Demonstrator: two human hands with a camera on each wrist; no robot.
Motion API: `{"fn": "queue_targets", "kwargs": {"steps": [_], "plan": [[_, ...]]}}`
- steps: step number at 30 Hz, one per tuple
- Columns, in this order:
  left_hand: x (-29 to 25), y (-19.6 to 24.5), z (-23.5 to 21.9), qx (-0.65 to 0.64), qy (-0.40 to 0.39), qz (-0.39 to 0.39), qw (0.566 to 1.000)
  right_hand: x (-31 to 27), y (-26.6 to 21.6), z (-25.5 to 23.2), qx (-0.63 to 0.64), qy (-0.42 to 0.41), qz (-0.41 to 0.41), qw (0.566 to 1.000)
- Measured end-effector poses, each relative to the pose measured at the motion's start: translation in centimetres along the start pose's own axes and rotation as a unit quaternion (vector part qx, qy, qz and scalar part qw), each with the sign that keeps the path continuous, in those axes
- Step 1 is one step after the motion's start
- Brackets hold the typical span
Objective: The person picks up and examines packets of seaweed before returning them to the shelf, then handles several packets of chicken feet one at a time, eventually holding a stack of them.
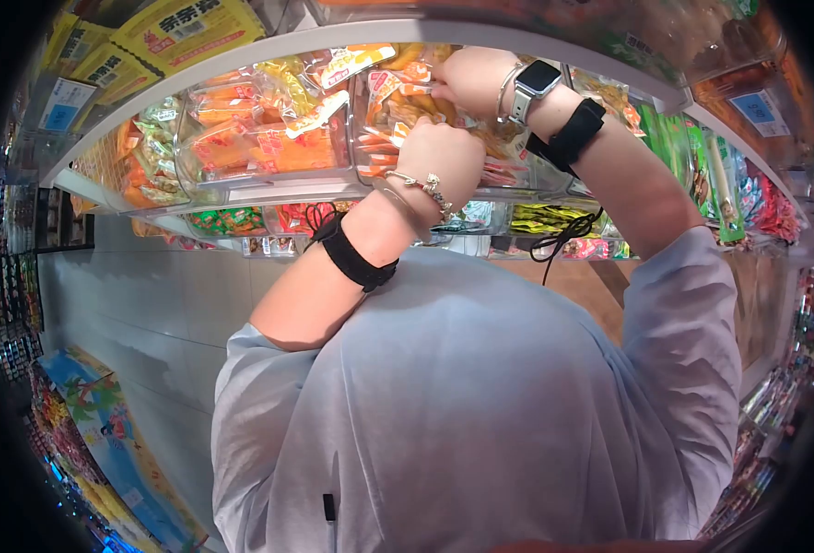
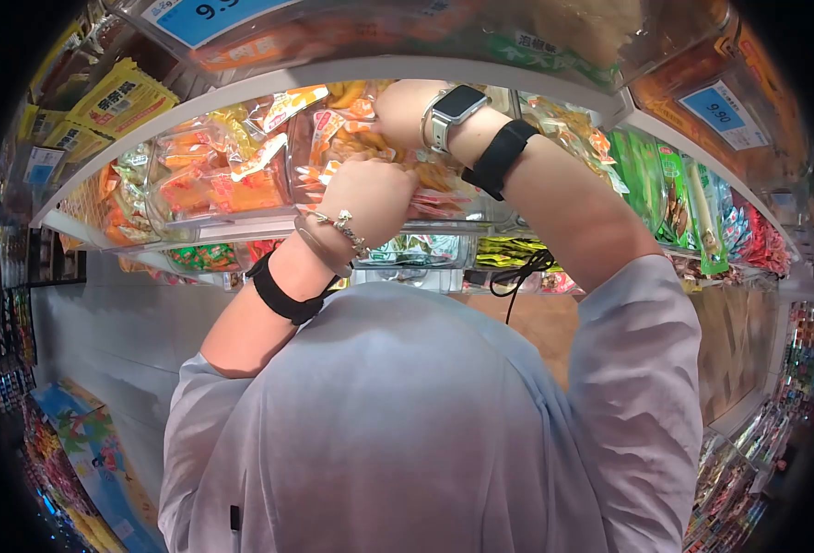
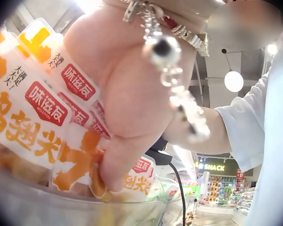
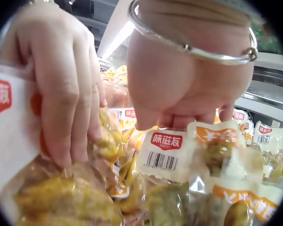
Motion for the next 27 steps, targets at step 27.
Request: {"fn": "queue_targets", "kwargs": {"steps": [27], "plan": [[0.2, 0.3, -1.5, -0.046, -0.112, -0.087, 0.989, 4.0, -3.7, -0.1, 0.041, 0.103, -0.08, 0.991]]}}
Point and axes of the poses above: each hand's wrist, its own x-axis towards the middle knuckle, its own z-axis out of the palm, y = z × x, the point moved 3 cm from there along x, towards the middle knuckle, and after that the axes turned 6 degrees about z, right-handed, at the moved point
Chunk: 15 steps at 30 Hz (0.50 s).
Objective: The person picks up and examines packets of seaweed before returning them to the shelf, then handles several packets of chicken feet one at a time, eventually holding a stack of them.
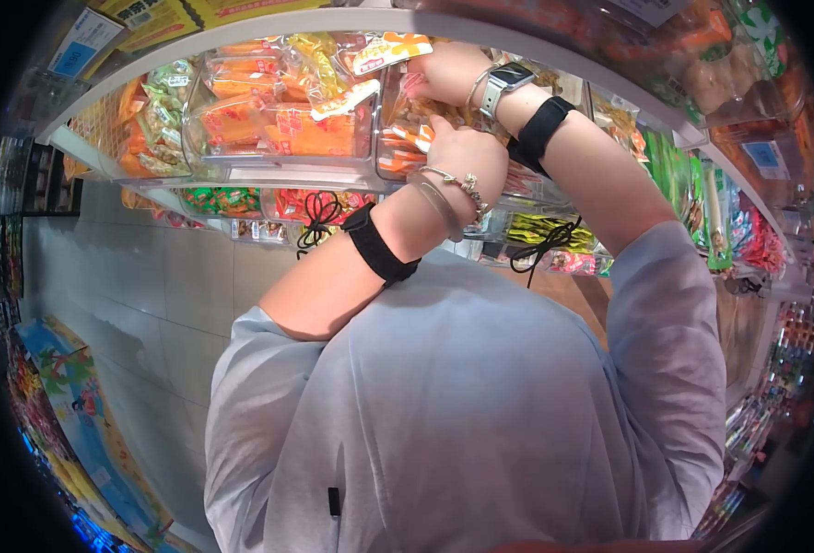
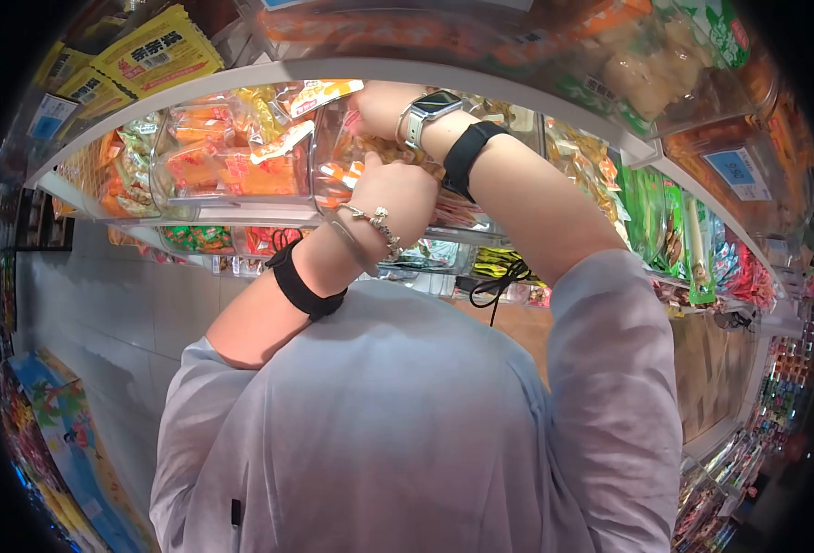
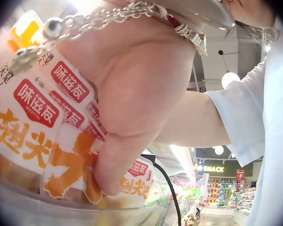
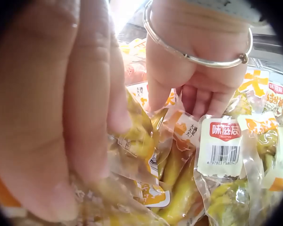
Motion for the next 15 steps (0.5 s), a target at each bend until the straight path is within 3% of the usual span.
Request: {"fn": "queue_targets", "kwargs": {"steps": [4, 6, 8, 9, 12, 15], "plan": [[0.4, -0.4, 0.3, -0.001, 0.007, -0.032, 0.999, 0.8, 0.7, 1.9, -0.011, -0.009, -0.009, 1.0], [0.8, -0.6, -0.1, 0.015, 0.024, -0.034, 0.999, 0.6, 1.2, 2.2, 0.053, 0.021, -0.015, 0.998], [1.3, -1.0, -0.8, 0.01, -0.069, -0.075, 0.995, 0.4, 1.5, 2.2, 0.074, 0.027, -0.028, 0.996], [1.0, -1.0, -1.9, -0.01, -0.109, -0.058, 0.992, 0.4, 1.5, 2.2, 0.08, 0.019, -0.041, 0.996], [1.6, -1.6, -1.5, -0.012, -0.094, -0.008, 0.995, 0.4, 1.8, 2.1, 0.099, 0.022, -0.05, 0.994], [1.8, -1.6, -1.3, -0.008, -0.099, -0.006, 0.995, -0.1, 2.3, 2.1, 0.129, 0.045, -0.039, 0.99]]}}
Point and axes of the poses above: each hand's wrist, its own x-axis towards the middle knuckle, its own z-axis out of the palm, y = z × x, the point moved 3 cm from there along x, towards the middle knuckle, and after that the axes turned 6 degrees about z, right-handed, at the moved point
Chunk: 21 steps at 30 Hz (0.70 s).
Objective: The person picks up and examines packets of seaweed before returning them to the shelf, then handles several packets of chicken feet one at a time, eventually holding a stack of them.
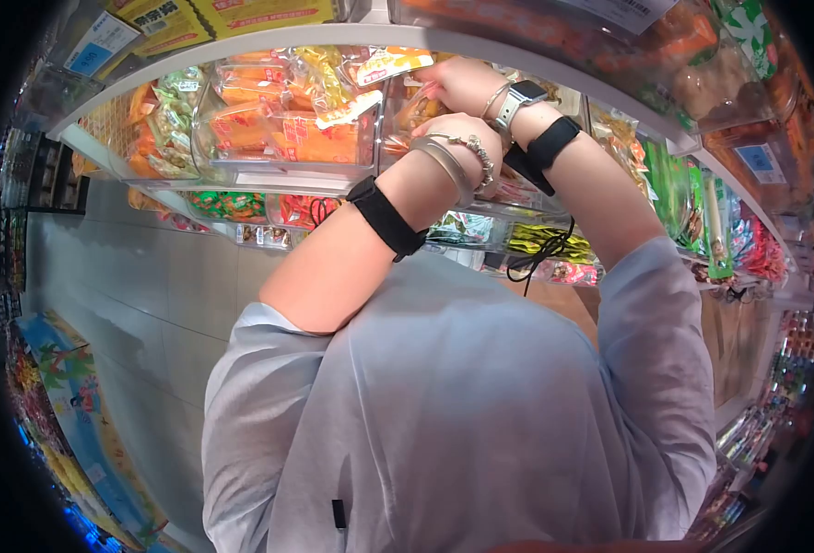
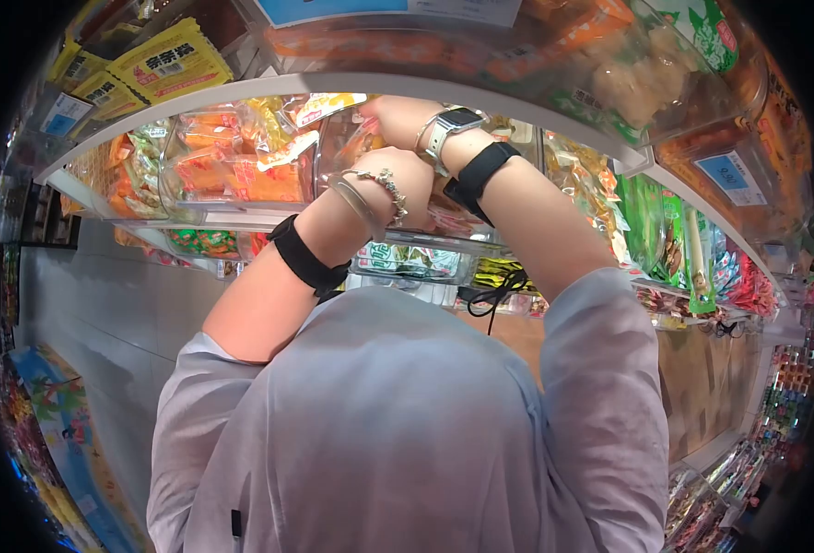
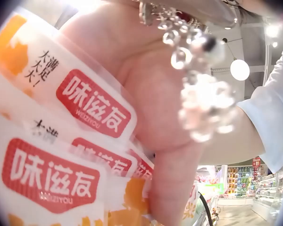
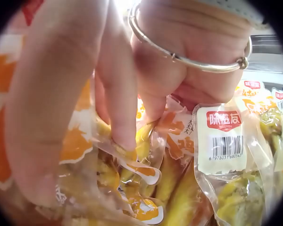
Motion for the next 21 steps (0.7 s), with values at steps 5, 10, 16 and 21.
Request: {"fn": "queue_targets", "kwargs": {"steps": [5, 10, 16, 21], "plan": [[0.2, -0.1, -0.2, 0.009, -0.007, -0.002, 1.0, -1.5, -0.6, -3.2, 0.04, -0.021, 0.127, 0.991], [0.6, -0.4, -0.2, 0.004, 0.002, -0.012, 1.0, -1.4, 2.0, -2.0, 0.072, 0.104, 0.055, 0.99], [0.7, -0.8, -1.2, -0.049, -0.097, -0.01, 0.994, -3.2, 3.6, -4.3, 0.094, 0.045, 0.234, 0.967], [2.8, -3.5, 1.0, -0.129, -0.117, 0.0, 0.985, -3.8, 3.1, -3.8, 0.107, 0.047, 0.228, 0.967]]}}
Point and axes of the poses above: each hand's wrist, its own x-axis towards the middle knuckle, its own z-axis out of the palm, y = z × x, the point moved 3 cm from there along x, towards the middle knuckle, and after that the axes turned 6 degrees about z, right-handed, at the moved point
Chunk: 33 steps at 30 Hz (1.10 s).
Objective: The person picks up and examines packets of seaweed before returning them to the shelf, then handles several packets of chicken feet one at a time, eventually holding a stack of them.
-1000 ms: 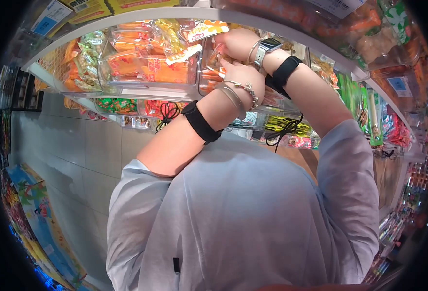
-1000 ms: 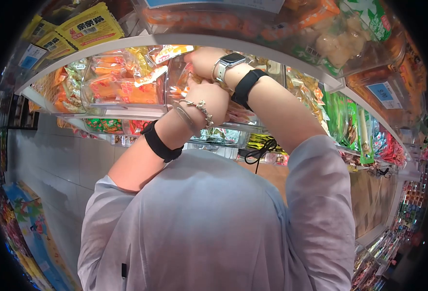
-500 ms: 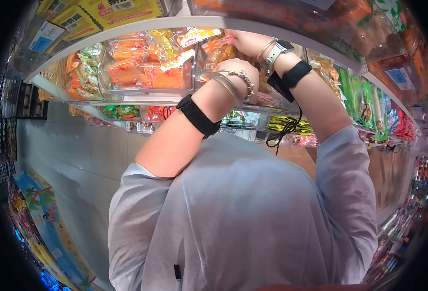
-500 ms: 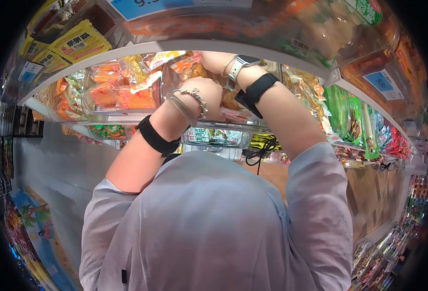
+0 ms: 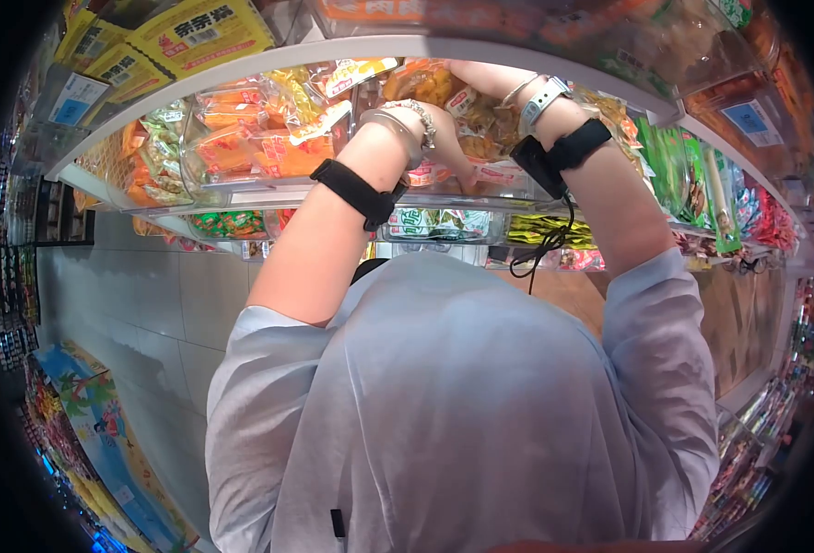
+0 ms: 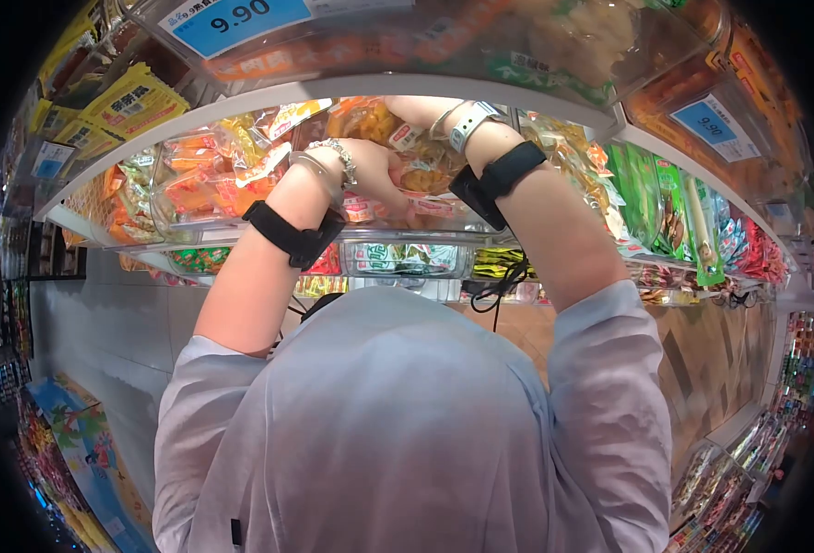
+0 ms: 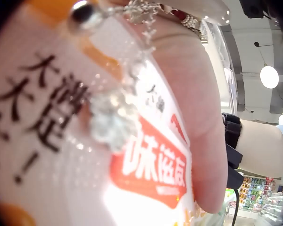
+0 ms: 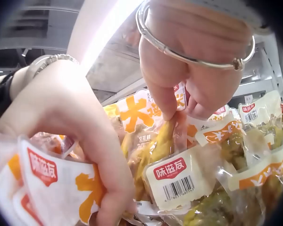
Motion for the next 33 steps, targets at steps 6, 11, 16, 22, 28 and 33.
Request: {"fn": "queue_targets", "kwargs": {"steps": [6, 11, 16, 22, 28, 33], "plan": [[-0.7, 0.4, 0.1, -0.001, 0.046, 0.025, 0.999, -1.8, -1.3, -0.8, -0.153, 0.143, -0.049, 0.977], [-3.5, 2.8, 0.6, 0.172, 0.221, -0.008, 0.96, -4.4, -2.9, -1.3, -0.113, 0.133, -0.088, 0.981], [-4.4, 3.3, 2.1, 0.165, 0.212, -0.042, 0.962, -4.6, -3.2, 0.9, -0.145, -0.045, -0.15, 0.977], [-7.6, 2.9, 2.4, 0.193, 0.406, 0.084, 0.889, -2.4, -2.2, 2.5, -0.144, -0.129, -0.155, 0.969], [-5.8, 0.6, 1.0, 0.046, 0.423, 0.157, 0.891, -3.0, -2.7, 2.4, -0.083, -0.147, -0.14, 0.976], [-6.1, 1.1, 1.6, 0.176, 0.414, 0.123, 0.885, -6.6, -2.2, -1.2, -0.264, -0.138, -0.044, 0.954]]}}
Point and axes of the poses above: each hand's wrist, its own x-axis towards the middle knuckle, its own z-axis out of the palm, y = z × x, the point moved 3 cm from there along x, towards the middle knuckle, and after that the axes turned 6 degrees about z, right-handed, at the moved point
